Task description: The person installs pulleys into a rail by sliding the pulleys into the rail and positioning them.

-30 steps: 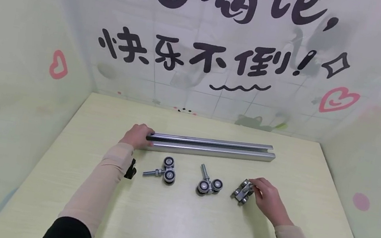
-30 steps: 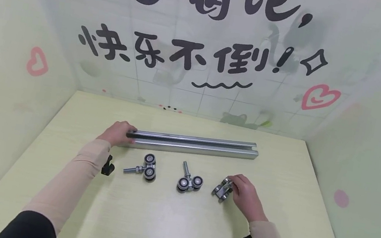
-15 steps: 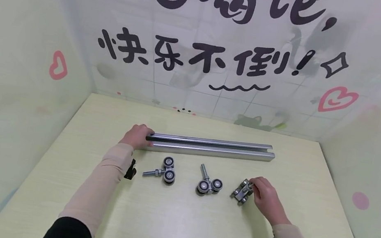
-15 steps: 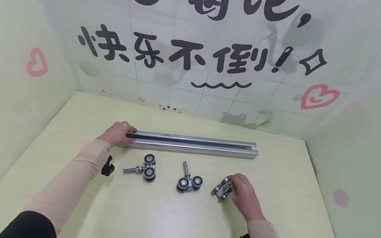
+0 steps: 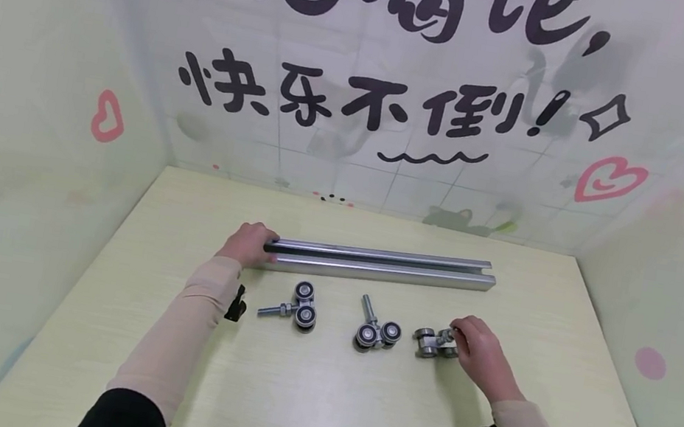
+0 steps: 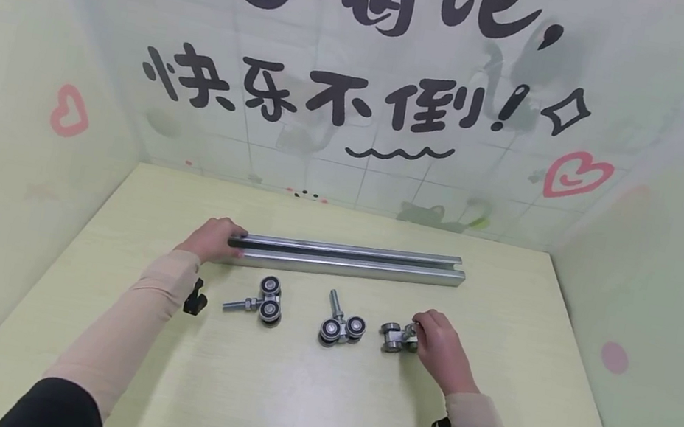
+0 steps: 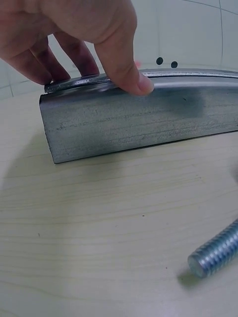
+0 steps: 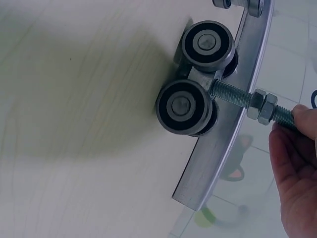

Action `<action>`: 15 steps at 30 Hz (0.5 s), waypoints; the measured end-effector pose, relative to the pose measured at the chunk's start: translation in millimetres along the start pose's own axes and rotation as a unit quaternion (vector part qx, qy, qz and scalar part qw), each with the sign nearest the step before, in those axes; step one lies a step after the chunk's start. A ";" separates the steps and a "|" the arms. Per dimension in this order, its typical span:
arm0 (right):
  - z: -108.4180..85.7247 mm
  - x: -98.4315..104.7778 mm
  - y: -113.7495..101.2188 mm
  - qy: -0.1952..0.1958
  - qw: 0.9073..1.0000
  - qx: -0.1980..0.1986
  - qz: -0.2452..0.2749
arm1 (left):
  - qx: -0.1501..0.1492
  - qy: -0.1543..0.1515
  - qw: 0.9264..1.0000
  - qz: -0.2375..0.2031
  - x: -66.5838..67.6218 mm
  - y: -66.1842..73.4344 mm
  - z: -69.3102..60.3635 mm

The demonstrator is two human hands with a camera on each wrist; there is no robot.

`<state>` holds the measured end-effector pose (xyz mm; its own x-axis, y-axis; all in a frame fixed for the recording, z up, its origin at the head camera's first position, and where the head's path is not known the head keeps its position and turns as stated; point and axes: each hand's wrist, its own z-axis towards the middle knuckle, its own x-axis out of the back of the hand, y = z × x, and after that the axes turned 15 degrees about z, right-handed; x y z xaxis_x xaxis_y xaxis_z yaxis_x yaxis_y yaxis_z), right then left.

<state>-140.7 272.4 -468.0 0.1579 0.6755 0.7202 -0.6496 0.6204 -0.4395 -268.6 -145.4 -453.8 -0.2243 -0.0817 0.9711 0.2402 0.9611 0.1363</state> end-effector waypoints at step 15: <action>-2.1 -1.8 3.5 0.002 1.000 -0.009 0.003 | -0.002 0.002 1.000 0.003 0.0 0.4 0.1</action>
<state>-141.7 274.2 -471.9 0.1558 0.6810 0.7155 -0.6373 0.6227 -0.4539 -268.6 -144.9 -453.7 -0.2185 -0.0779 0.9727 0.2447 0.9606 0.1319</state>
